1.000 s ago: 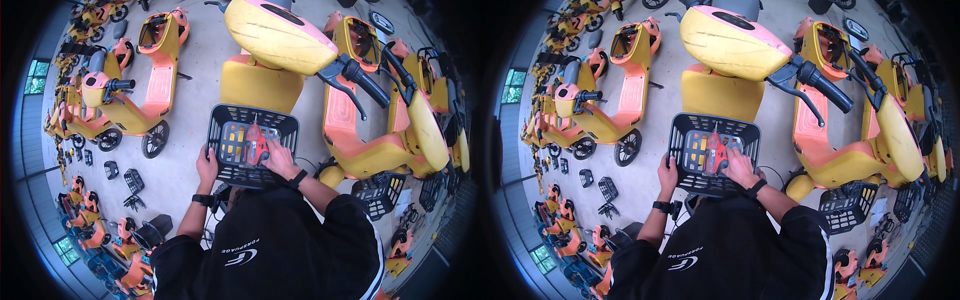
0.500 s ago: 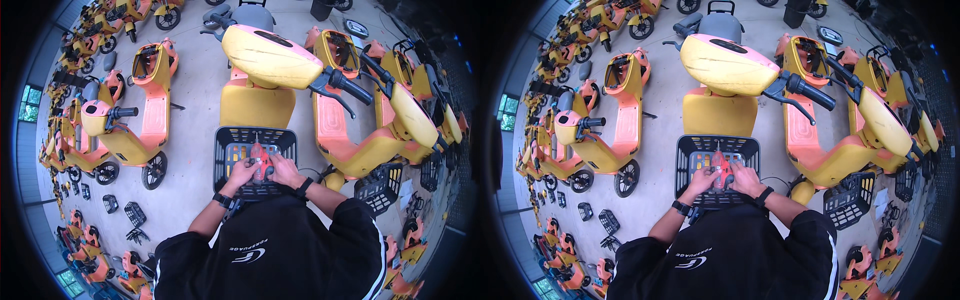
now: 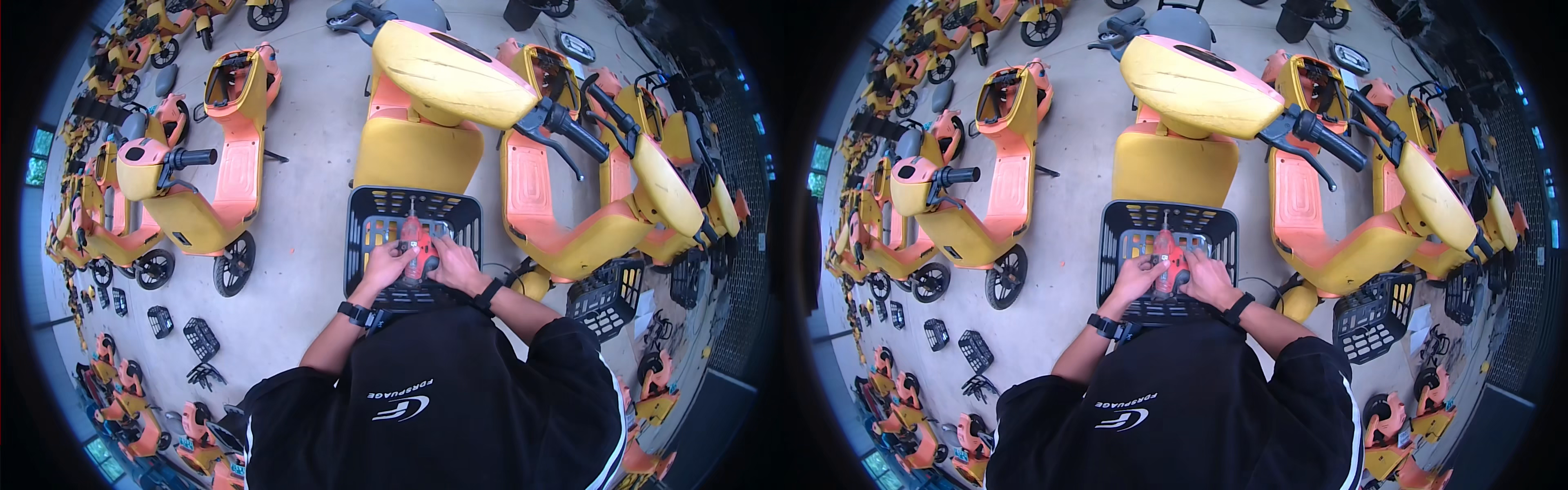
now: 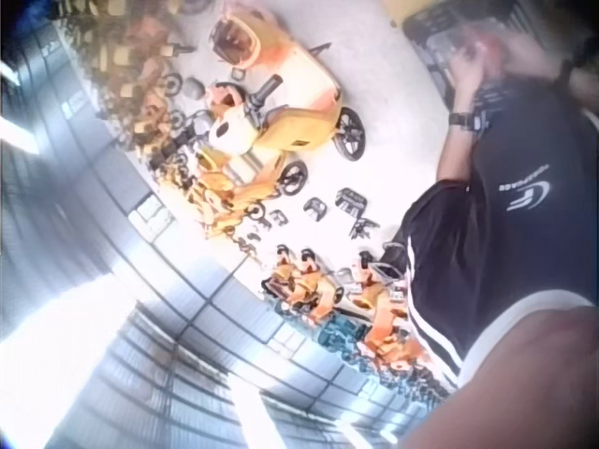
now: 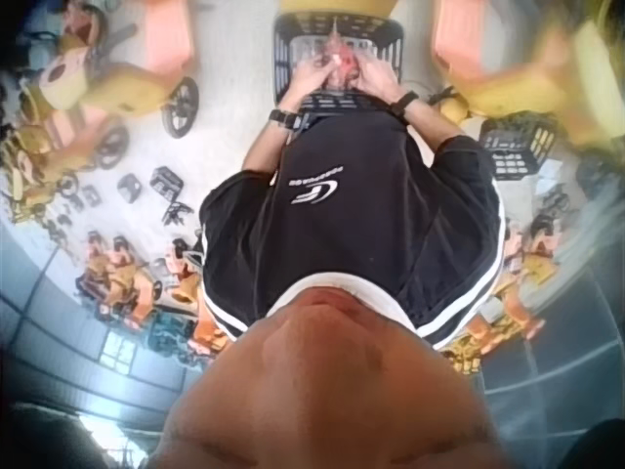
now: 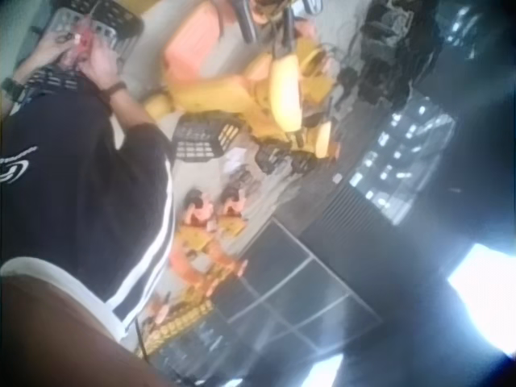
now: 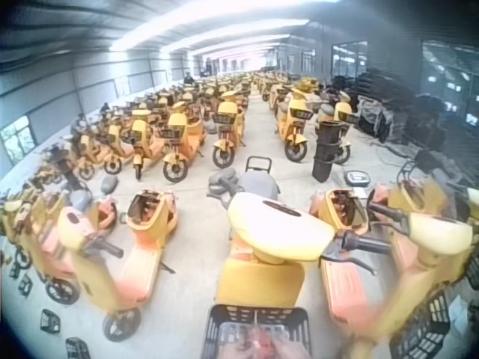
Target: The person removes a front fender from a yellow scooter by hand, then uses a power drill to unscrew and remove a front storage basket from another scooter, before beginning to unscrew the dashboard assembly.
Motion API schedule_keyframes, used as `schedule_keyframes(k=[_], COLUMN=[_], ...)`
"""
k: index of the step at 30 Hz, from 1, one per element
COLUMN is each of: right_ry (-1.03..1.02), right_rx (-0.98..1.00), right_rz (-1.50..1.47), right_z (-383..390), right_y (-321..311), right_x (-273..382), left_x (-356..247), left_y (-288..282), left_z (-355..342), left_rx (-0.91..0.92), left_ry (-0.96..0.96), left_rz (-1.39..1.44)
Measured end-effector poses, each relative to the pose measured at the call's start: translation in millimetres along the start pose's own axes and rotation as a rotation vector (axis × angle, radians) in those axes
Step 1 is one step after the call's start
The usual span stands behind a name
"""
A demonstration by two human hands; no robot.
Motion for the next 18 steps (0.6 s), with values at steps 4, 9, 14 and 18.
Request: schedule_keyframes(k=[4,9,14,18], right_ry=[-0.017,-0.010,-0.094,-0.075], right_rx=[-0.046,-0.078,-0.055,-0.037], right_rz=[-0.044,-0.092,-0.094,-0.111], right_z=[1.5,-2.4,5.1,2.0], right_y=[9.0,13.1,11.1,11.3], right_x=[-7.0,-14.9,-14.6,-12.4], left_x=[-12.6,-24.4,-24.8,-20.9], left_y=[3.2,7.3,10.7,10.0], left_z=[6.9,3.4,21.6,16.8], left_rx=[0.021,-0.080,-0.104,-0.113], left_ry=[-0.142,-0.077,-0.031,-0.054], left_rz=[-0.058,-0.127,-0.128,-0.059])
Point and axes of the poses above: each hand's wrist, its own z-axis away from the middle knuckle, its own y-axis out of the palm, x = y × z, the point moved 6 cm from there along -z, towards the middle knuckle, and after that the axes turned 9 degrees about z, right-handed, at the moved point
